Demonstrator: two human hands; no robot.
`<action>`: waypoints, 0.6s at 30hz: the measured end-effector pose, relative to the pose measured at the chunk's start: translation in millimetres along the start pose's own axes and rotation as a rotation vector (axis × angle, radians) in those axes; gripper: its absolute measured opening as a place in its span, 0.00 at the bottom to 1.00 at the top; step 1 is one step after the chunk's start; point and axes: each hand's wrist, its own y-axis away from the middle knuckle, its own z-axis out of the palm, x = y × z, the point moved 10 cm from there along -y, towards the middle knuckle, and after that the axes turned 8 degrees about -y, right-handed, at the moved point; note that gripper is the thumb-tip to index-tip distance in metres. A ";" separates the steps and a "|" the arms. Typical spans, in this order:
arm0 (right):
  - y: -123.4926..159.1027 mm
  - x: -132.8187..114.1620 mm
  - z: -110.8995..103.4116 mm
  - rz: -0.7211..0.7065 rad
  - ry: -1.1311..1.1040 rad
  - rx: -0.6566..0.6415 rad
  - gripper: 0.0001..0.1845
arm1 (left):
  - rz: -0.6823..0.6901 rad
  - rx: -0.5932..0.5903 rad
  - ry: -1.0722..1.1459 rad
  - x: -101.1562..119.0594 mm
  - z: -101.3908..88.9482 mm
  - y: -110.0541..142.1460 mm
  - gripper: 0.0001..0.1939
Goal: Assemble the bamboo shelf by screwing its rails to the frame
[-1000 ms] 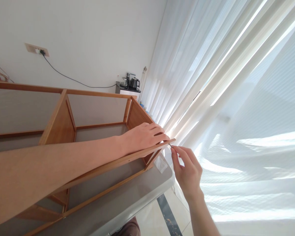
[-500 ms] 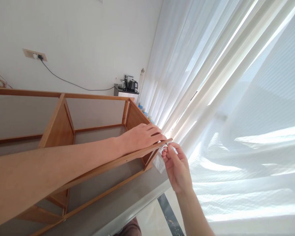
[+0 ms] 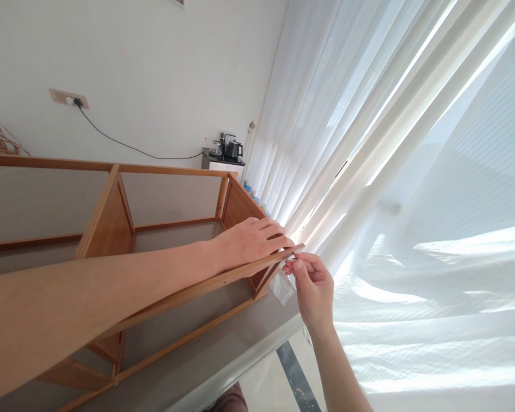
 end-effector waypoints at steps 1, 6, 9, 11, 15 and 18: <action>-0.3 -6.2 -2.8 -0.056 0.067 0.030 0.15 | -0.007 0.003 -0.005 -0.5 0.0 0.1 0.16; -2.9 -23.5 -8.0 -0.154 0.203 0.077 0.14 | -0.037 -0.051 0.027 -2.1 1.6 0.3 0.16; -6.1 -13.9 -5.8 -0.036 0.044 0.015 0.15 | -0.045 -0.063 0.049 -2.5 2.0 0.0 0.16; -6.3 -8.5 -3.1 0.019 -0.066 -0.022 0.21 | -0.054 -0.065 0.054 -3.5 3.0 -0.2 0.17; -5.3 0.4 -1.5 0.039 -0.140 -0.060 0.18 | -0.023 -0.089 0.072 -1.3 5.5 -0.6 0.18; -6.3 6.7 -9.4 -0.010 -0.083 -0.021 0.11 | -0.027 -0.076 0.062 -2.1 3.4 -0.3 0.19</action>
